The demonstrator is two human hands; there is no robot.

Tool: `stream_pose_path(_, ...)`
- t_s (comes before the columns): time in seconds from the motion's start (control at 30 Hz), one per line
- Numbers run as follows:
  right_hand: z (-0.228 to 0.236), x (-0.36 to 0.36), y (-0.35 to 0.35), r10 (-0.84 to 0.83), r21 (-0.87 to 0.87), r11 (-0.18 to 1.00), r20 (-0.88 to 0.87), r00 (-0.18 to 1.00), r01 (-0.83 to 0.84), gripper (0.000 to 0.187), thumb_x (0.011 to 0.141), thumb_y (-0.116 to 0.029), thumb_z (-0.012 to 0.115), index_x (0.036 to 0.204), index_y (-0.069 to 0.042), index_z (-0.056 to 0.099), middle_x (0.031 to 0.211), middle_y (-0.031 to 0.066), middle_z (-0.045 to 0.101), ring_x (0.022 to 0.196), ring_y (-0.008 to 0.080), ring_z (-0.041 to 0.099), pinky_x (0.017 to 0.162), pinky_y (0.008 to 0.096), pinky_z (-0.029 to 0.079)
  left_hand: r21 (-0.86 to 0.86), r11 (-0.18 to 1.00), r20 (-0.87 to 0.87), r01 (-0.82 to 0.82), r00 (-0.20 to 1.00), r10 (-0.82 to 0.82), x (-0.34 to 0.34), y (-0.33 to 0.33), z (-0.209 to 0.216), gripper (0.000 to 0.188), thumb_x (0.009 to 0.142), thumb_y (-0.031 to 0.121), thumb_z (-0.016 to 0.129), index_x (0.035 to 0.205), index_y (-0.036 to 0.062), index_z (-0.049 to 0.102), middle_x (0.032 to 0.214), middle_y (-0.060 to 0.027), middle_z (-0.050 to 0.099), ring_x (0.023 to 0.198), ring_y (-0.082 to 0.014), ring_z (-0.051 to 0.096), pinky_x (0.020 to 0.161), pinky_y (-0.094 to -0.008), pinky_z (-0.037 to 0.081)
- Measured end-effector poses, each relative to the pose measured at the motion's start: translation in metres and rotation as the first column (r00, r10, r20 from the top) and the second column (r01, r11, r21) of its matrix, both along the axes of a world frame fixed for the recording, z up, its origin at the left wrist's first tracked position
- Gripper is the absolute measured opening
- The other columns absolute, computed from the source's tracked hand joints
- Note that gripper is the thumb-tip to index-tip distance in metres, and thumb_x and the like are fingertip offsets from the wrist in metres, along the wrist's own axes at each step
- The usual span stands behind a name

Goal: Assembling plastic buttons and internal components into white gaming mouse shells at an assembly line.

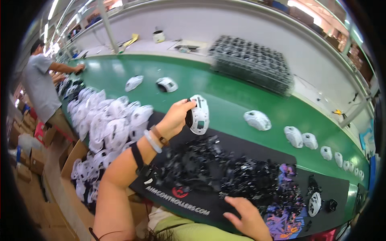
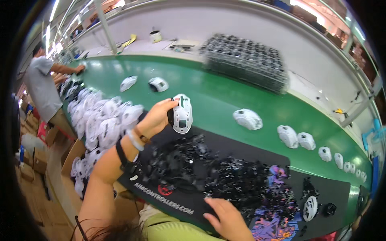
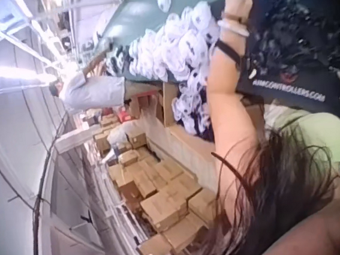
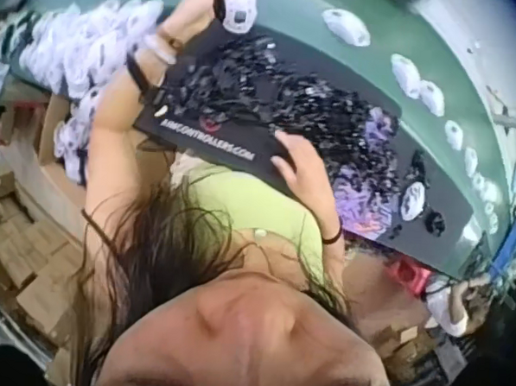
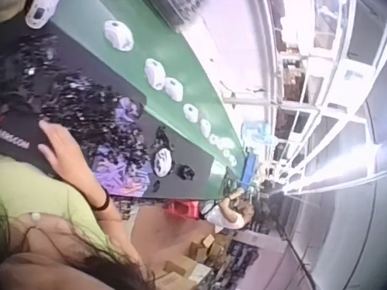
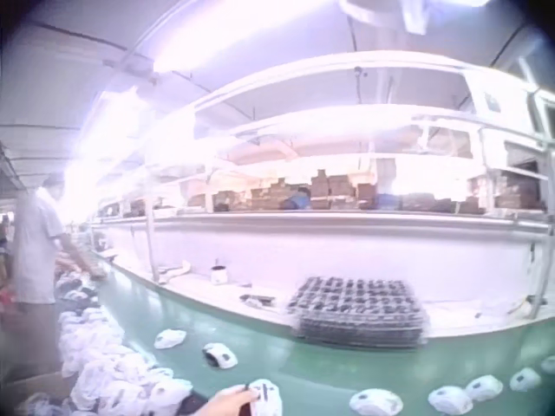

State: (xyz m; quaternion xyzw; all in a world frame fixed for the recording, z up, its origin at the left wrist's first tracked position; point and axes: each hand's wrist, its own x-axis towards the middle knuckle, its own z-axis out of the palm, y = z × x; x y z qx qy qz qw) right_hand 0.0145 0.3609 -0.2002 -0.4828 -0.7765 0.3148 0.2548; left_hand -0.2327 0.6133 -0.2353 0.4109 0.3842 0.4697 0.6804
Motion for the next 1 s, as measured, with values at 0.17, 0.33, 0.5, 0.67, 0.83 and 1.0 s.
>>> stream_pose_path(0.17, 0.006, 0.054, -0.008, -0.281, -0.251, 0.945, -0.287, 0.916, 0.211, 0.029, 0.075, 0.001, 0.059, 0.103, 0.001, 0.055, 0.094, 0.0132, 0.059, 0.085, 0.0238, 0.059, 0.076, 0.0295, 0.045, -0.024, 0.993, -0.079, -0.115, 0.99, 0.113, 0.072, 0.054, -0.047, 0.025, 0.085, 0.011, 0.05, 0.104, -0.0053, 0.051, 0.094, -0.0083, 0.057, 0.082, -0.0121, 0.054, 0.072, -0.0258, 0.043)
stream_pose_path(0.33, 0.05, 0.135, -0.077, -0.665, -0.71, 0.633, -0.296, 0.685, 0.307, 0.021, 0.075, -0.001, 0.058, 0.096, 0.004, 0.057, 0.088, 0.0132, 0.059, 0.08, 0.0188, 0.059, 0.07, 0.0283, 0.046, 0.147, 0.975, -0.619, -0.169, 0.753, 0.224, 0.059, 0.081, -0.04, 0.051, 0.083, 0.019, 0.055, 0.122, -0.0096, 0.038, 0.106, -0.0146, 0.054, 0.095, -0.018, 0.052, 0.08, -0.0276, 0.041)
stream_pose_path(0.5, 0.046, 0.166, -0.149, -0.374, -0.987, 0.072, 0.104, 0.922, 0.14, 0.028, 0.069, -0.003, 0.05, 0.096, 0.001, 0.052, 0.083, 0.0082, 0.055, 0.078, 0.018, 0.048, 0.069, 0.0294, 0.04, 0.289, 0.954, -0.813, 0.078, 0.546, 0.202, 0.047, 0.021, 0.065, 0.054, 0.082, 0.024, 0.057, 0.126, -0.002, 0.038, 0.134, -0.02, 0.034, 0.127, -0.0258, 0.03, 0.101, -0.0313, 0.027)
stream_pose_path(0.67, 0.036, 0.155, -0.109, -0.005, -0.983, 0.18, 0.03, 1.0, 0.03, 0.026, 0.071, -0.01, 0.053, 0.094, 0.002, 0.054, 0.082, 0.0129, 0.056, 0.078, 0.0222, 0.052, 0.067, 0.0321, 0.042, -0.15, 0.844, -0.947, 0.515, 0.17, -0.273, 0.025, -0.034, 0.222, 0.05, 0.078, 0.019, 0.064, 0.121, 0.0014, 0.046, 0.132, -0.0173, 0.039, 0.126, -0.0266, 0.033, 0.101, -0.0359, 0.028)
stream_pose_path(0.83, 0.035, 0.153, -0.039, 0.525, -0.923, 0.316, -0.022, 0.851, -0.218, 0.029, 0.074, -0.02, 0.057, 0.091, 0.004, 0.056, 0.081, 0.0187, 0.059, 0.077, 0.0275, 0.057, 0.065, 0.0355, 0.045, -0.1, 0.802, -0.992, 0.589, -0.122, -0.035, 0.112, -0.041, 0.271, 0.055, 0.078, 0.033, 0.063, 0.12, 0.0004, 0.047, 0.127, -0.0186, 0.043, 0.123, -0.0286, 0.037, 0.099, -0.0385, 0.031)
stream_pose_path(1.0, 0.049, 0.106, 0.018, 0.755, -0.861, 0.412, 0.139, 0.641, -0.298, 0.034, 0.074, -0.026, 0.06, 0.088, 0.005, 0.057, 0.08, 0.0238, 0.059, 0.076, 0.0337, 0.059, 0.064, 0.0397, 0.047, -0.097, 0.687, -0.985, 0.72, -0.168, 0.038, 0.133, 0.025, 0.247, 0.059, 0.077, 0.038, 0.062, 0.12, 0.0002, 0.047, 0.127, -0.0193, 0.044, 0.122, -0.0293, 0.038, 0.099, -0.0385, 0.031)
